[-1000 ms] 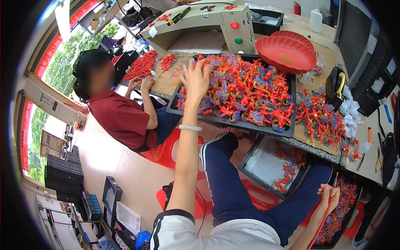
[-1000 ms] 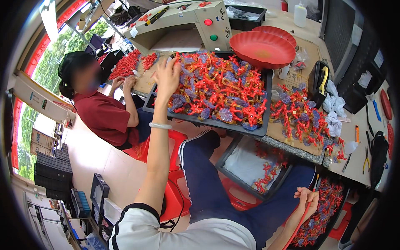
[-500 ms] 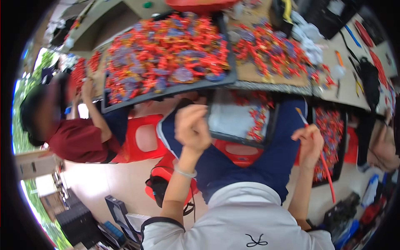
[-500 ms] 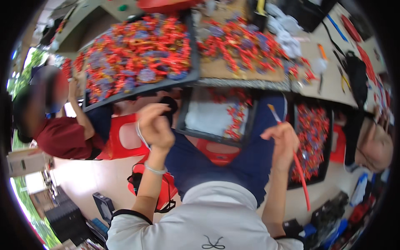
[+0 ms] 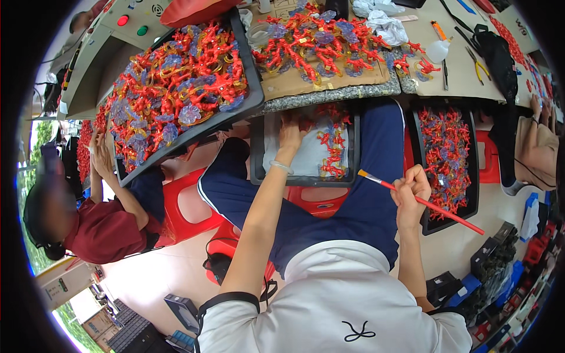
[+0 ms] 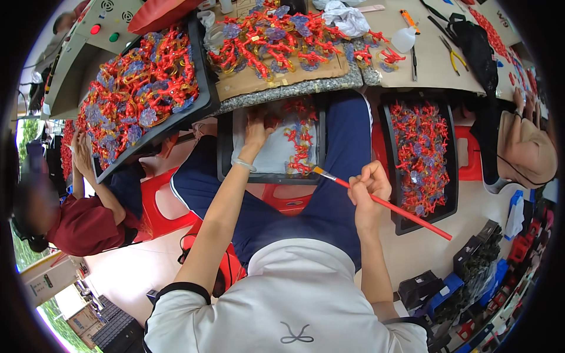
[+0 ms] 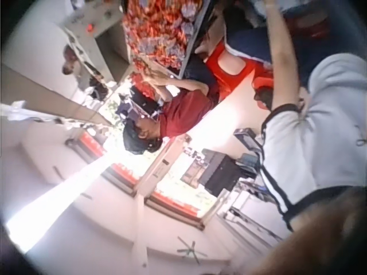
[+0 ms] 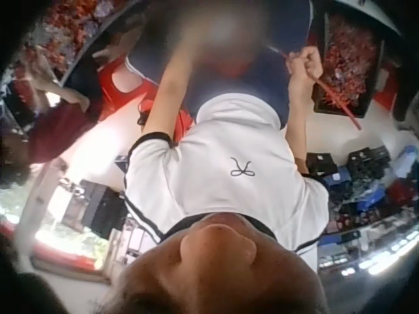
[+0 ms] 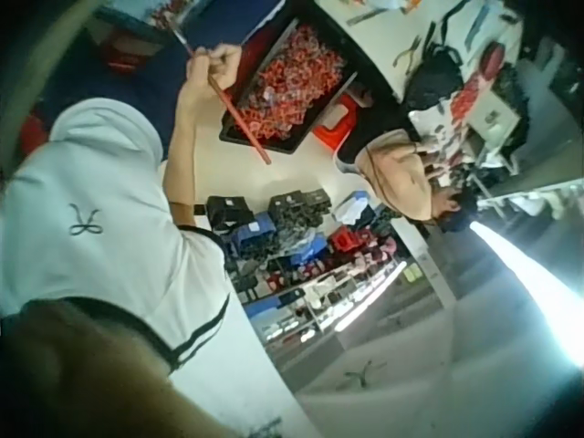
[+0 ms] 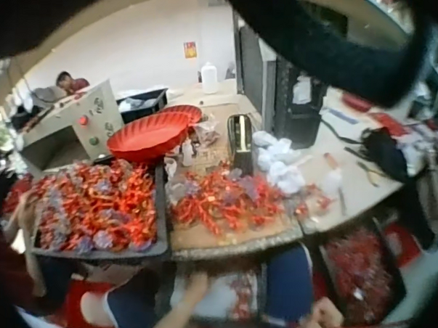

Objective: Painting yellow accents onto small red plastic figurines using a fine-tip brush.

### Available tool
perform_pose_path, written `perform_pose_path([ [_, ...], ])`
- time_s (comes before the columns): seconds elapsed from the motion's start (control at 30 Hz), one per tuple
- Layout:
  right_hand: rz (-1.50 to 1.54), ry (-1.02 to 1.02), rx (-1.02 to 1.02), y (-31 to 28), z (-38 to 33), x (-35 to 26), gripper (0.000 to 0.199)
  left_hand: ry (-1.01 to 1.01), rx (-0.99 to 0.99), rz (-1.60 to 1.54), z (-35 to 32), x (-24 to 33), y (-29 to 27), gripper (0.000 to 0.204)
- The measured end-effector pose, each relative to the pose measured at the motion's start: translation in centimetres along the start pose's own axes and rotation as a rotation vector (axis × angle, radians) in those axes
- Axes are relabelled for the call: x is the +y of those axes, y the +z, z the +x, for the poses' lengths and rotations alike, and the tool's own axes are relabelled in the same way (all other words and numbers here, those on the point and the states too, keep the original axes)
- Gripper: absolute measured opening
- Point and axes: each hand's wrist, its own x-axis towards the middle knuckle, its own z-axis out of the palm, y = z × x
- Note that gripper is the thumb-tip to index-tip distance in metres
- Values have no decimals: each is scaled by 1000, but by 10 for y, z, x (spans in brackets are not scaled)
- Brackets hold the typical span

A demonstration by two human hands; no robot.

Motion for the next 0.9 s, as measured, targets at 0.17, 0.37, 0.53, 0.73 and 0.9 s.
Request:
perform_pose_path([
  [0.17,60,8,-12,2,3,12,13,-79,26,-35,-11,3,-8,66],
  [0.37,-8,12,-80,9,20,17,18,-27,35,121,-51,-11,-46,65],
  [0.53,-225,-49,-209,32,33,37,22,-355,4,-1168,-77,59,-101,41],
  [0.73,-30,50,-325,80,20,59,24,-283,157,-1488,-130,144,-141,24],
  [0.9,-81,59,-342,88,18,55,19,-421,-5,-1742,-151,161,-142,36],
])
